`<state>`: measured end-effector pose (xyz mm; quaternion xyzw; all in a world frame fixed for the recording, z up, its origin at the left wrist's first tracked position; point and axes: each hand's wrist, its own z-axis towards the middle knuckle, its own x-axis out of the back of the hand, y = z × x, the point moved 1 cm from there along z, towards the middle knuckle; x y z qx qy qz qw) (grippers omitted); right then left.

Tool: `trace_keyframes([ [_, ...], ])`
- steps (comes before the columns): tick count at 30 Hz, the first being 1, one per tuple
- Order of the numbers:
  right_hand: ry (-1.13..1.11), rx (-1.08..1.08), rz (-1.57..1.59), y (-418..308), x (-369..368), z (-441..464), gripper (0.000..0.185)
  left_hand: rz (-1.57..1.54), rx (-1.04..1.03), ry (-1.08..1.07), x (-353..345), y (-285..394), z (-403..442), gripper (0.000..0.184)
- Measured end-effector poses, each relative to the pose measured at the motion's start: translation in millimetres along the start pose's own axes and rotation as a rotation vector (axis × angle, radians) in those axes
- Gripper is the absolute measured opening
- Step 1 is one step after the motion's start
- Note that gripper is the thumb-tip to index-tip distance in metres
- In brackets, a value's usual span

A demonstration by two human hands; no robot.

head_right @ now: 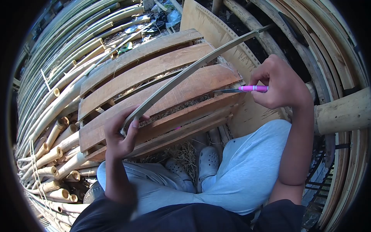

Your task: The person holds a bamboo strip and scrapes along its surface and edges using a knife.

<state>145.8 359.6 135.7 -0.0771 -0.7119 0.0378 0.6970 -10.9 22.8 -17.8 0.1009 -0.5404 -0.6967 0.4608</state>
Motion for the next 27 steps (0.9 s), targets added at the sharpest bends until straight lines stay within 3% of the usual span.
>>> trace_keyframes([
  [2, -0.098, -0.17, 0.092, 2, 3, -1, 0.02, -0.006, -0.001, 0.003, 0, 0, 0, 0.031],
  [6, -0.05, -0.216, 0.345, 25, -7, -11, 0.02, 0.012, 0.016, -0.019, 1, 3, 0, 0.03],
  [8, -0.312, -0.396, 0.51, 35, -7, -10, 0.019, 0.012, 0.029, -0.036, 1, 4, 0, 0.03],
  [11, -0.469, -0.477, 0.54, 48, -16, -6, 0.02, 0.002, 0.032, -0.037, 1, 4, 0, 0.031],
  [20, -0.691, -0.487, 0.382, 48, -46, 17, 0.026, 0.004, 0.037, -0.04, 1, 4, 0, 0.031],
  [27, -0.685, -0.406, 0.426, 47, -50, 21, 0.021, 0.022, -0.007, -0.031, 2, 4, 1, 0.032],
])
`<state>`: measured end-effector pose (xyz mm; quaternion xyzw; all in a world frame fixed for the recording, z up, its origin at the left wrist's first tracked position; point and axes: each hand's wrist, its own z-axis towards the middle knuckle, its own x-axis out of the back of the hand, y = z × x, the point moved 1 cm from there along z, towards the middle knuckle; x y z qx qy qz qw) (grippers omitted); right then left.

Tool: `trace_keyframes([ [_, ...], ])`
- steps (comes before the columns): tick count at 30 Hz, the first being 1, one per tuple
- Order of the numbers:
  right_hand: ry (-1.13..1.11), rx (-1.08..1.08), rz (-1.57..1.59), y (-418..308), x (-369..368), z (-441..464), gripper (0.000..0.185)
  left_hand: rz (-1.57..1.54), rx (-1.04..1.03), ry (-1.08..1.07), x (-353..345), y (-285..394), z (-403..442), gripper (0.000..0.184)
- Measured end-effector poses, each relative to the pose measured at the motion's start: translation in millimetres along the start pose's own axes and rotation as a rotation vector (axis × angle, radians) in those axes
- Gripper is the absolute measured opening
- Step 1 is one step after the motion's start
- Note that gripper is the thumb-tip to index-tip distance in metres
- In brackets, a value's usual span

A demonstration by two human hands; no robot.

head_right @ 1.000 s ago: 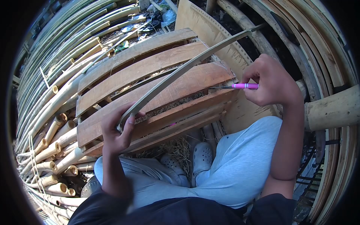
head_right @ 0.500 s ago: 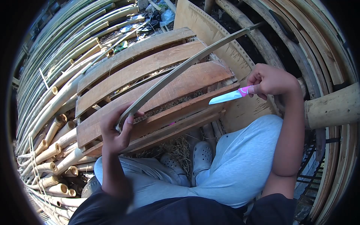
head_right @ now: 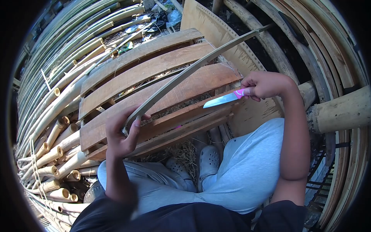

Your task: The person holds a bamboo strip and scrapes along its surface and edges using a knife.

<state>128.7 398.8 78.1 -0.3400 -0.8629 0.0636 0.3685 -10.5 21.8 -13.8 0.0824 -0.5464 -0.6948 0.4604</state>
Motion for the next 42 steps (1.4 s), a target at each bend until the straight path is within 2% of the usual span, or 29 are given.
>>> trace_keyframes([
  [6, -0.027, 0.004, 0.028, 2, 1, -2, 0.019, 0.017, -0.025, -0.006, 0, 0, 1, 0.033],
  [11, -0.08, -0.158, -0.028, 4, -2, 1, 0.021, -0.001, -0.007, -0.009, 0, 0, 0, 0.033],
  [15, -0.07, -0.117, -0.013, 3, 2, 5, 0.027, -0.013, -0.007, -0.01, -1, -1, 0, 0.034],
  [17, -0.049, 0.077, 0.149, 15, 7, 6, 0.025, -0.014, -0.019, -0.005, 0, -1, 0, 0.034],
  [20, -0.071, 0.111, 0.202, 22, 9, 3, 0.023, -0.008, 0.009, -0.016, 1, 1, 0, 0.034],
  [26, -0.076, -0.109, 0.093, 20, 6, 0, 0.023, -0.004, -0.005, -0.013, 0, -2, 0, 0.035],
  [30, 0.004, -0.066, 0.034, 18, 11, 0, 0.023, 0.007, -0.023, -0.017, 0, -1, 0, 0.035],
  [32, 0.0, 0.032, 0.184, 26, 15, -3, 0.022, -0.006, -0.001, -0.016, 0, -1, -1, 0.035],
  [42, -0.02, -0.053, 0.118, 24, 12, -8, 0.03, -0.012, 0.001, -0.017, -1, 0, 0, 0.034],
])
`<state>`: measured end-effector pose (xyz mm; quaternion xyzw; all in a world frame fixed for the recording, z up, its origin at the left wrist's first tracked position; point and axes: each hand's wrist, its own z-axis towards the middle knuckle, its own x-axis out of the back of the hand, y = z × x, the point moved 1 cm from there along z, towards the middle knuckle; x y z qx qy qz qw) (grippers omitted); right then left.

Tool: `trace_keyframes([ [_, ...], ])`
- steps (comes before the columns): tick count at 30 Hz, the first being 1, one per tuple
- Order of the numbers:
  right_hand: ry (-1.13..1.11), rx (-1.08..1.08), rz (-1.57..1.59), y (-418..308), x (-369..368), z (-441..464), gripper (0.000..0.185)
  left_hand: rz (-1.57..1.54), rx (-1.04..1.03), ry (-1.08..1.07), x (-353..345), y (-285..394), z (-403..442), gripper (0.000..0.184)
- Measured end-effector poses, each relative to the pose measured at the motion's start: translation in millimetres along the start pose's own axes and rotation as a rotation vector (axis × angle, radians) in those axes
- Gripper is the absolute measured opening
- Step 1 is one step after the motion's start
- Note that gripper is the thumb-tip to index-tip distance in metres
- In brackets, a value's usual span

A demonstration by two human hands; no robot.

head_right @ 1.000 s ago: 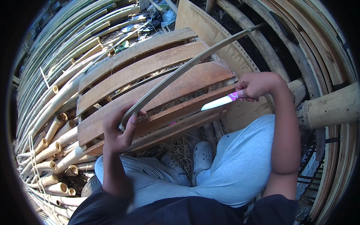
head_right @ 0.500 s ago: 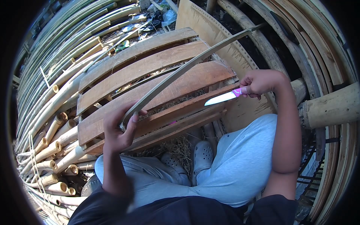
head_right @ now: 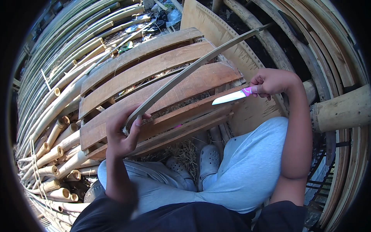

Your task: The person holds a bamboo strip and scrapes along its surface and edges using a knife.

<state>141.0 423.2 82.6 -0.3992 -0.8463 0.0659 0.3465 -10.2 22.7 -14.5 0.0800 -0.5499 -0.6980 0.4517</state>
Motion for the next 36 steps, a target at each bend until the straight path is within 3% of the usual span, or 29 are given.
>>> trace_keyframes([
  [6, 0.109, 0.148, 0.08, 0, 2, 0, 0.031, -0.002, -0.004, -0.004, 0, 2, 0, 0.034],
  [8, 0.047, 0.033, 0.009, -3, -1, 1, 0.032, -0.011, 0.013, -0.005, 0, 1, 0, 0.034],
  [15, 0.154, 0.028, 0.072, -11, -2, -6, 0.034, -0.006, 0.002, -0.004, 1, 0, 0, 0.034],
  [20, 0.044, -0.128, 0.093, -8, -1, -10, 0.037, -0.001, 0.003, -0.01, 1, 2, 1, 0.034],
  [36, 0.041, -0.161, 0.069, -25, -13, 4, 0.039, -0.008, 0.004, -0.004, 0, -1, -1, 0.035],
])
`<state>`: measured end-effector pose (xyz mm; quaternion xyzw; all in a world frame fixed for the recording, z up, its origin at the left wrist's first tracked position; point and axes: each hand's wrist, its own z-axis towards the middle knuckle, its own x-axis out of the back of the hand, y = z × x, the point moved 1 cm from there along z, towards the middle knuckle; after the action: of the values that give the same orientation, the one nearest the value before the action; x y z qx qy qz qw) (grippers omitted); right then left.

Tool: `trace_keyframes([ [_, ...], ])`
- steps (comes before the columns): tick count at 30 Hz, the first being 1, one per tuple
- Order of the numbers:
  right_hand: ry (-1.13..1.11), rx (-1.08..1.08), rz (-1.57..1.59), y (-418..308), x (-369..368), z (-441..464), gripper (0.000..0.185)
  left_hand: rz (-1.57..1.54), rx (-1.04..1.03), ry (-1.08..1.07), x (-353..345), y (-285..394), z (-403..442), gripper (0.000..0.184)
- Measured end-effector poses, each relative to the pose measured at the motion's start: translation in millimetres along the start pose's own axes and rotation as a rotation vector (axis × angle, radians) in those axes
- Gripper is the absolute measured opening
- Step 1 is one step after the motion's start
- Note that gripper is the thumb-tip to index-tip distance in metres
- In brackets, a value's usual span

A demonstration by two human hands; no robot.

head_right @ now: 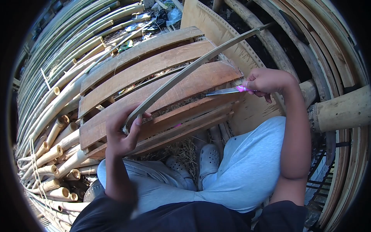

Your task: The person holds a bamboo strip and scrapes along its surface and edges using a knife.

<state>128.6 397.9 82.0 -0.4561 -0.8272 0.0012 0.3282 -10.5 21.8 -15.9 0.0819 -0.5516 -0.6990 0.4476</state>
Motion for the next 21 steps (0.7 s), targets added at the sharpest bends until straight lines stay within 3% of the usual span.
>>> trace_keyframes([
  [6, 0.046, 0.006, 0.011, -8, 2, -10, 0.04, 0.001, -0.005, 0.006, 0, 1, 0, 0.035],
  [12, 0.17, -0.119, -0.047, -3, 5, -29, 0.038, 0.004, -0.016, 0.012, -1, 0, 1, 0.034],
  [21, 0.114, 0.134, 0.043, 7, 10, -34, 0.043, -0.008, -0.001, -0.007, -1, 4, 1, 0.031],
])
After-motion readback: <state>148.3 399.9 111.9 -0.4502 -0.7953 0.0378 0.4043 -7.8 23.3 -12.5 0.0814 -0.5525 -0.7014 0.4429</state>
